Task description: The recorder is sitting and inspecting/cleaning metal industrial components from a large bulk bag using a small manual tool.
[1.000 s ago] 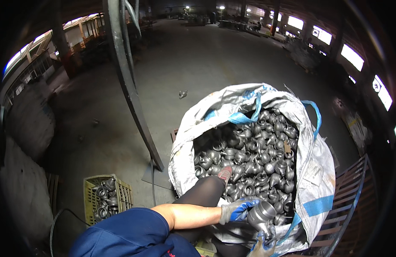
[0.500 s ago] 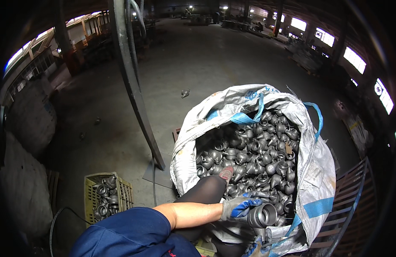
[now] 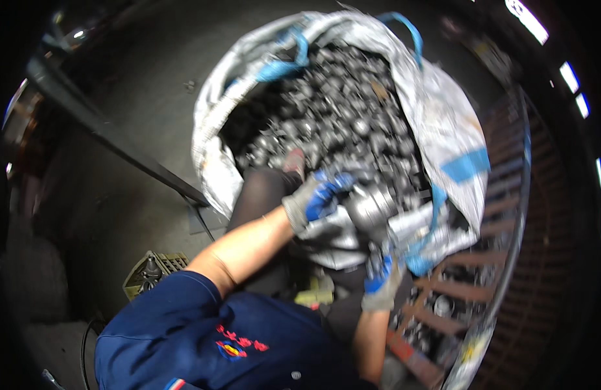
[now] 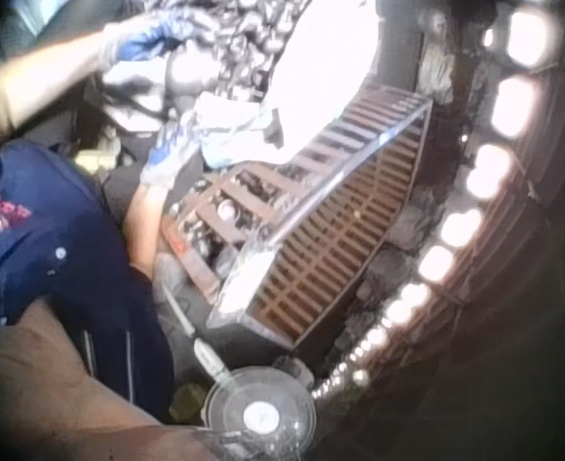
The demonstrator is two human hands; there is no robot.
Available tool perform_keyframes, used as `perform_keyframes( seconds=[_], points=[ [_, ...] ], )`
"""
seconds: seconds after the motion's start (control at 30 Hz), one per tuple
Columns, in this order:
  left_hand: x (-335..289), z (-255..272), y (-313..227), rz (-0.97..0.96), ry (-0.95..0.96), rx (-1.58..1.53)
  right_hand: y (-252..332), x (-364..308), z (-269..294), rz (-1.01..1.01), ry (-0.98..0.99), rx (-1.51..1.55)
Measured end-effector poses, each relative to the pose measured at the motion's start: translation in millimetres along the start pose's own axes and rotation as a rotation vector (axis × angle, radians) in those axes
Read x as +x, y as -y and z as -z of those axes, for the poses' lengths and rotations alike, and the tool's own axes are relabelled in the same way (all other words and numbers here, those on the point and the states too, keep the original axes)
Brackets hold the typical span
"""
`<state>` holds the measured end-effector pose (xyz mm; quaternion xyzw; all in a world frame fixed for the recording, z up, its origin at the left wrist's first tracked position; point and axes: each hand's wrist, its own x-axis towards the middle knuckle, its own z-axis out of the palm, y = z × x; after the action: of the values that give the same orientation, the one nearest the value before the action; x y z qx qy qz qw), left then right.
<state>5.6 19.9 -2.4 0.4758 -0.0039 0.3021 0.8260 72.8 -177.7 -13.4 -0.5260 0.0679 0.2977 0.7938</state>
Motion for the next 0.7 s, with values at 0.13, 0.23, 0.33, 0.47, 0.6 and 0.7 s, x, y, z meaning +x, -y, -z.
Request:
perform_keyframes(
  seconds=[0.13,0.23,0.33,0.47,0.6,0.7],
  points=[
    [9,-4,-15,0.245,0.001,-0.173,-10,17,22,-0.057,0.308,0.226],
    [10,-7,-6,0.266,0.045,-0.063,-13,22,34,-0.041,0.266,0.193],
    [9,-19,-7,0.245,0.066,-0.113,-19,21,42,-0.107,0.238,0.26],
    [5,-22,-7,0.285,0.073,-0.111,-11,11,30,-0.188,0.102,0.234],
    [6,-16,-1,0.284,0.045,-0.037,-11,11,25,-0.193,0.09,0.202],
    [3,-19,-4,0.352,0.034,-0.036,-8,9,22,-0.196,0.081,0.155]
  ],
)
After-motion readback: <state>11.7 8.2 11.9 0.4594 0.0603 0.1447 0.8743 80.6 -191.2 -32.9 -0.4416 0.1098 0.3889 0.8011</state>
